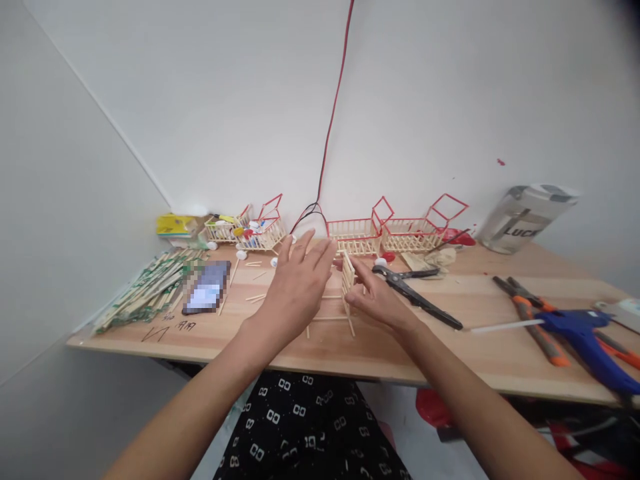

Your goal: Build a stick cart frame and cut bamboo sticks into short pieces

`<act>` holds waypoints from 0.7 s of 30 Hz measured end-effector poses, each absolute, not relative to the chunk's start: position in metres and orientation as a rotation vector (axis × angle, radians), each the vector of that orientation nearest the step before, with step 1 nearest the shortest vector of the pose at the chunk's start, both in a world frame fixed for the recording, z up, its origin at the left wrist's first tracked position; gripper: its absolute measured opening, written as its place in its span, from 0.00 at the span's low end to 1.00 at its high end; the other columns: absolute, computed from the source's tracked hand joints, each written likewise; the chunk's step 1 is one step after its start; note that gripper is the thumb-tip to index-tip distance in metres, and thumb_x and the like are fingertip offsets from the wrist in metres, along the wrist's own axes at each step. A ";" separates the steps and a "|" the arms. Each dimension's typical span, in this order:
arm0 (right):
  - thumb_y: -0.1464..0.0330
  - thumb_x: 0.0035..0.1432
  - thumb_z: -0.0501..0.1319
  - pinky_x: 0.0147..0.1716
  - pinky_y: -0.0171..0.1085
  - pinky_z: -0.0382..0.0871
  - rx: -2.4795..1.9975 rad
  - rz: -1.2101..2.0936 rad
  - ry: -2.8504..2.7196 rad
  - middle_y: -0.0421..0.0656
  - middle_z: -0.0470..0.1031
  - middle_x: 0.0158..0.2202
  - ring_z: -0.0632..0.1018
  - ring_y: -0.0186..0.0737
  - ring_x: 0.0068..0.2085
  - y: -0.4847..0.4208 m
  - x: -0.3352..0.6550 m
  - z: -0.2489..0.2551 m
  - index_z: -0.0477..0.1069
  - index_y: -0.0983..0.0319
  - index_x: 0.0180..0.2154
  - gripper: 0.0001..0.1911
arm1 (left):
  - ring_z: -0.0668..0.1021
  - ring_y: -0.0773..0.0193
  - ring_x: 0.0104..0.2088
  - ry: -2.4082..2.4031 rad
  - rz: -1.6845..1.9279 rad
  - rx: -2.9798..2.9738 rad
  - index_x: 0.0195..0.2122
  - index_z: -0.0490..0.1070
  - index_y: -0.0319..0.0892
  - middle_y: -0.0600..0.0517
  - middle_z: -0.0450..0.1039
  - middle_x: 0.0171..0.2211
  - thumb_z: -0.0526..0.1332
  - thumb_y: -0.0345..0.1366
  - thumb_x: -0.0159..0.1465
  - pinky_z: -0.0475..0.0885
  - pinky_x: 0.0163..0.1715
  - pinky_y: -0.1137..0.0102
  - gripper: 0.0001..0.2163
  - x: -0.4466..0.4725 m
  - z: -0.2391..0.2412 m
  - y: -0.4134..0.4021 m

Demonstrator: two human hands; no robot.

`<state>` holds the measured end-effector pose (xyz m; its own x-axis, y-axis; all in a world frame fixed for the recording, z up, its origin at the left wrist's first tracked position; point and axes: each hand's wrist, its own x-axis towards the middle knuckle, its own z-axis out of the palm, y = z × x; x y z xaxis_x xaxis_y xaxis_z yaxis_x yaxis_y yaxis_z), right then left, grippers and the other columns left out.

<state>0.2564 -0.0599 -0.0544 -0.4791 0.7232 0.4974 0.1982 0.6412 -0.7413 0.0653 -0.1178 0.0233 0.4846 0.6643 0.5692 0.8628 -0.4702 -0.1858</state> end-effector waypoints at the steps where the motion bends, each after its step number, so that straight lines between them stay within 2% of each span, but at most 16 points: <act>1: 0.55 0.58 0.60 0.51 0.48 0.64 -0.715 0.773 -2.006 0.53 0.63 0.62 0.65 0.53 0.61 -0.059 0.257 -0.055 0.48 0.59 0.66 0.40 | 0.60 0.47 0.63 -1.269 -0.570 -2.266 0.58 0.62 0.36 0.44 0.66 0.59 0.51 0.28 0.67 0.51 0.61 0.48 0.18 0.067 0.023 -0.114; 5: 0.57 0.61 0.57 0.51 0.47 0.64 -0.724 0.732 -1.986 0.52 0.63 0.62 0.65 0.51 0.61 -0.057 0.258 -0.057 0.50 0.59 0.65 0.35 | 0.67 0.49 0.58 -1.302 -0.613 -2.221 0.47 0.72 0.41 0.47 0.77 0.46 0.54 0.28 0.66 0.56 0.58 0.49 0.11 0.073 0.027 -0.096; 10: 0.58 0.62 0.55 0.47 0.45 0.67 -0.719 0.685 -1.984 0.52 0.67 0.59 0.69 0.50 0.58 -0.056 0.257 -0.057 0.52 0.60 0.64 0.32 | 0.72 0.49 0.51 -1.348 -0.613 -2.236 0.34 0.76 0.42 0.49 0.79 0.37 0.58 0.31 0.64 0.60 0.53 0.50 0.07 0.081 0.032 -0.079; 21: 0.62 0.62 0.57 0.44 0.42 0.67 -0.699 0.647 -2.003 0.51 0.68 0.58 0.72 0.48 0.54 -0.054 0.257 -0.057 0.53 0.59 0.64 0.31 | 0.74 0.53 0.44 -1.344 -0.530 -2.234 0.34 0.77 0.43 0.49 0.79 0.33 0.58 0.28 0.64 0.59 0.54 0.49 0.08 0.084 0.035 -0.080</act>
